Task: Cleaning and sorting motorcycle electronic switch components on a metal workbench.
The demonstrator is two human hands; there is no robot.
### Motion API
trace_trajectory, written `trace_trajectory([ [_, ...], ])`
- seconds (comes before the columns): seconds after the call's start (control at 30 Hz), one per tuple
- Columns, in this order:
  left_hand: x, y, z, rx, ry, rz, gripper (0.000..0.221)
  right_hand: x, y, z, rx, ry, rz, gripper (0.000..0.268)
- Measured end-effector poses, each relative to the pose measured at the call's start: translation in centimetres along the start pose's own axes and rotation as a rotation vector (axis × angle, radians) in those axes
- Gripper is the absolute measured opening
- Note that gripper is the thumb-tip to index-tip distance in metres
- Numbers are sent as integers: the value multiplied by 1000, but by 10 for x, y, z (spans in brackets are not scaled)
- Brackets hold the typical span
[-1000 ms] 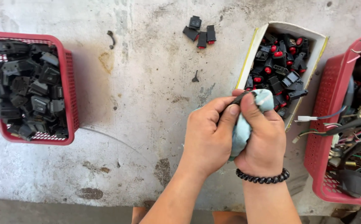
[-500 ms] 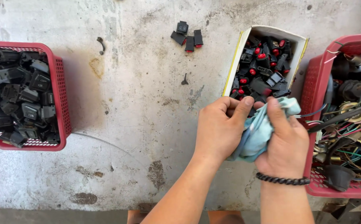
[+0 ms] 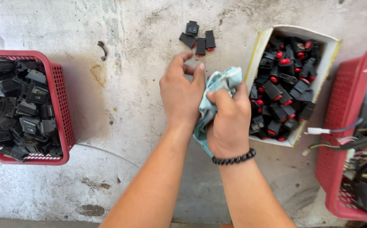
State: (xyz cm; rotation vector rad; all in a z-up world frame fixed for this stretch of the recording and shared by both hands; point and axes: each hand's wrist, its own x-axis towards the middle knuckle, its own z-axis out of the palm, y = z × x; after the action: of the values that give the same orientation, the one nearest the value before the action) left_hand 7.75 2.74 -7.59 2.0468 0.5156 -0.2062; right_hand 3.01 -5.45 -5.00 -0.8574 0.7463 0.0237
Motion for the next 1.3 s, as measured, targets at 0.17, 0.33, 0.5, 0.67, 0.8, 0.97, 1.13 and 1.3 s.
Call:
trace_trajectory([
  [0.17,38,-13,7,142,55,136,36,40,18,14,-86,94,-67,34],
  [0.33,56,-14,10,200,26,222,41,59,23,14,-308,26,-201,28],
  [0.5,71,-14,12,346,-55,242,40,72,25,10,-557,65,-351,25],
  [0.67,56,-18,-1,253,-3,380,33,65,18,9,-342,32,-304,22],
  [0.8,34,-7,-30,19,-92,438,30,50,-9,13,84,-122,-44,15],
  [0.97,9,12,-61,-134,-329,394,33,31,-38,2,-108,-179,178,21],
  [1.13,-11,21,-62,-273,-452,259,33,11,-46,-13,-189,-204,131,24],
  [1.3,-25,23,-59,-402,-451,6,24,2,-61,0,-184,-117,279,33],
])
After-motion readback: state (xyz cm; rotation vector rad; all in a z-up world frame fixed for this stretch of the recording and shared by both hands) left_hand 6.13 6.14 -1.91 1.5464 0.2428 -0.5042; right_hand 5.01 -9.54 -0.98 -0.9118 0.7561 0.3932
